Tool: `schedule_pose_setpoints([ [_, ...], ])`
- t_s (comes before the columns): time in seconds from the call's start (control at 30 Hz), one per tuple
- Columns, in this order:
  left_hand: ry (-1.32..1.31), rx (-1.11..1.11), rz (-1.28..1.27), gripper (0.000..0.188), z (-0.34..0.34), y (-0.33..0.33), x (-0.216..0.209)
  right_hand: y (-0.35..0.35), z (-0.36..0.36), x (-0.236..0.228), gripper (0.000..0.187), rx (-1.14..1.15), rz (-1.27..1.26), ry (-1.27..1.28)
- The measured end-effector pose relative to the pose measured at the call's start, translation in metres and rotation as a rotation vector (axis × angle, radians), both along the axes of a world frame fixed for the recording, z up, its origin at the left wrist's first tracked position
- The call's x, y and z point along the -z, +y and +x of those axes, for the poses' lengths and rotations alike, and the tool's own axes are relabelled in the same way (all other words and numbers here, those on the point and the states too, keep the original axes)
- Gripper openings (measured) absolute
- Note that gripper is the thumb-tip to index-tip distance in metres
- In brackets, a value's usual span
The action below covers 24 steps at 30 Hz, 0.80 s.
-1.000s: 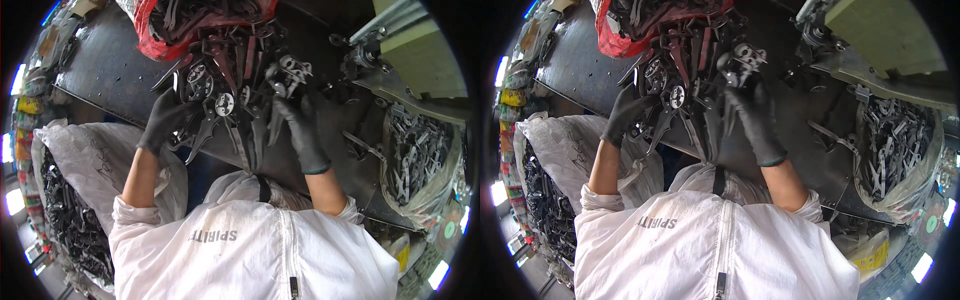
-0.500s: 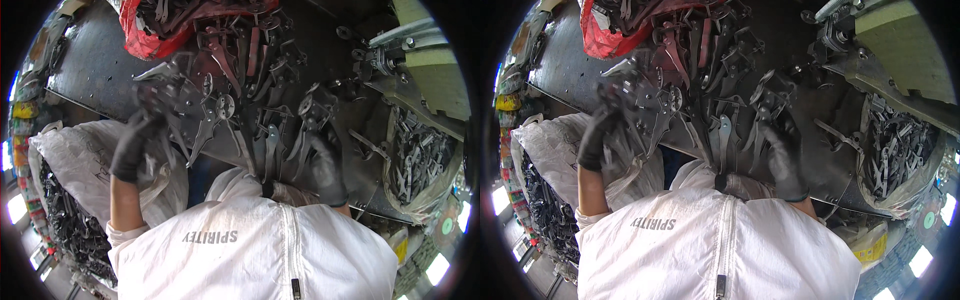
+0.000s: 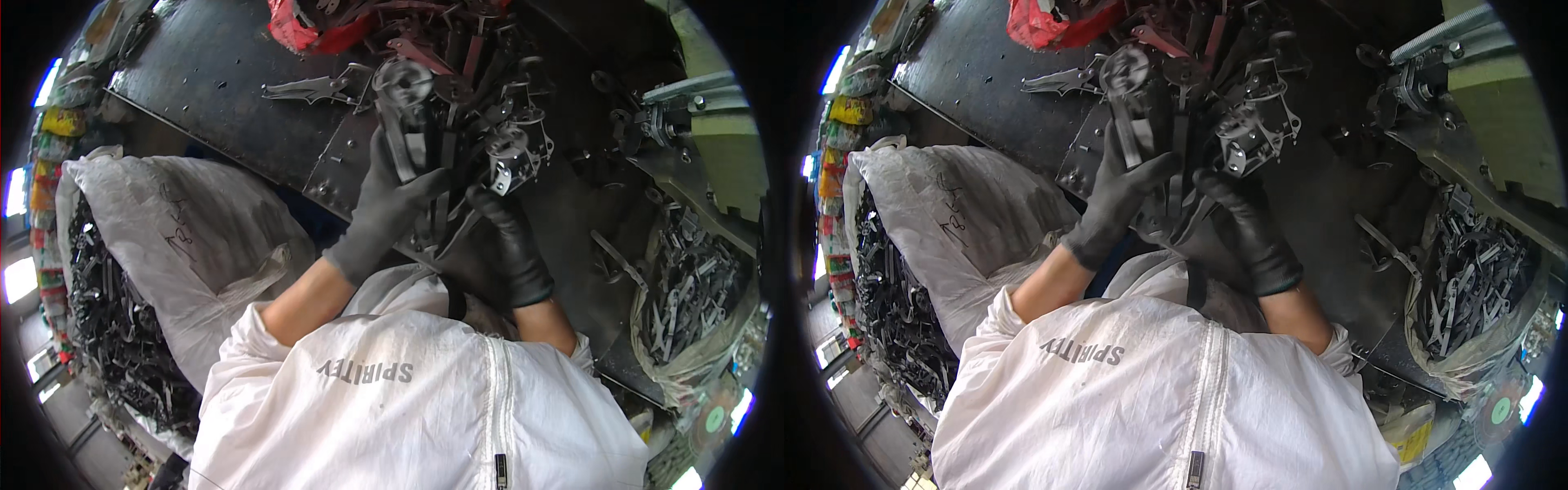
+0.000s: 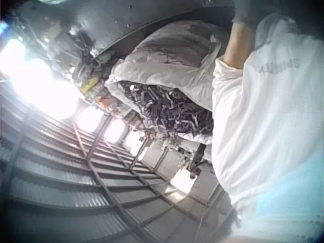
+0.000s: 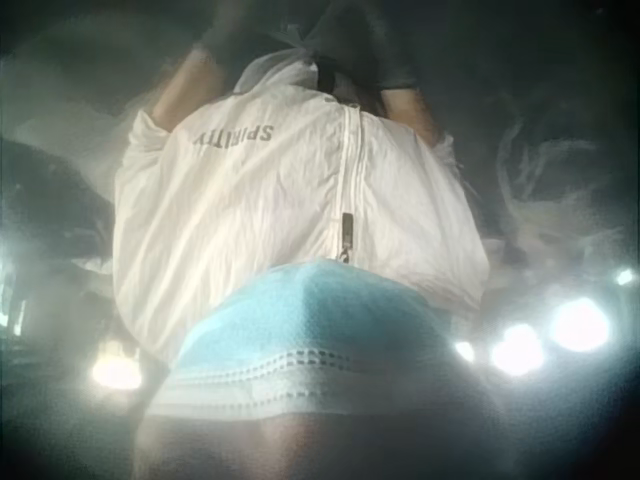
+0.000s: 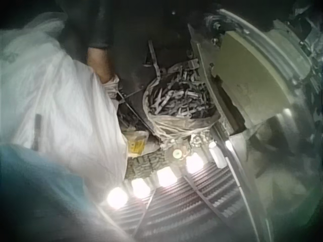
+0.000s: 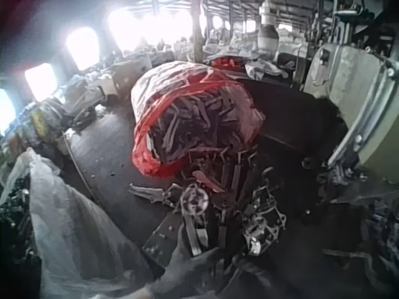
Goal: The person picks up metal parts from a red bag and handles from a pile, aligns them under a machine press to join them, and places the assembled tools on the workbench.
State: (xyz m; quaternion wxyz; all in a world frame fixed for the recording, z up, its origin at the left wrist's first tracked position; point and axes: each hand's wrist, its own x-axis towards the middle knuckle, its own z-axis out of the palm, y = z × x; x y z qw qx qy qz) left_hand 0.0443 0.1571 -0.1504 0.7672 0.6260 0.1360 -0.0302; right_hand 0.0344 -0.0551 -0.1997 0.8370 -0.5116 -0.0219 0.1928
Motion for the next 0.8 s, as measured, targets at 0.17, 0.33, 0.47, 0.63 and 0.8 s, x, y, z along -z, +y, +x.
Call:
schedule_pose_setpoints([
  [0.17, -0.124, 0.022, 0.125, 0.075, -0.041, -0.009, 0.007, 0.005, -0.024, -0.035, 0.035, -0.088, -0.157, -0.128],
  [0.33, -0.065, 0.21, -0.161, 0.083, -0.081, -0.032, -0.009, -0.015, -0.069, -0.064, 0.043, 0.021, 0.121, 0.362],
  [0.47, 0.03, 0.184, -0.138, 0.086, -0.062, -0.04, -0.006, -0.029, -0.064, -0.025, 0.033, -0.036, 0.119, 0.365],
  [0.63, -0.283, 0.167, -0.065, 0.087, -0.093, -0.049, -0.006, -0.043, -0.081, -0.063, 0.03, -0.128, -0.369, 0.038],
  [0.8, -0.302, 0.154, 0.215, 0.101, -0.111, -0.036, -0.026, -0.014, -0.057, -0.116, 0.042, -0.172, -0.189, -0.09],
])
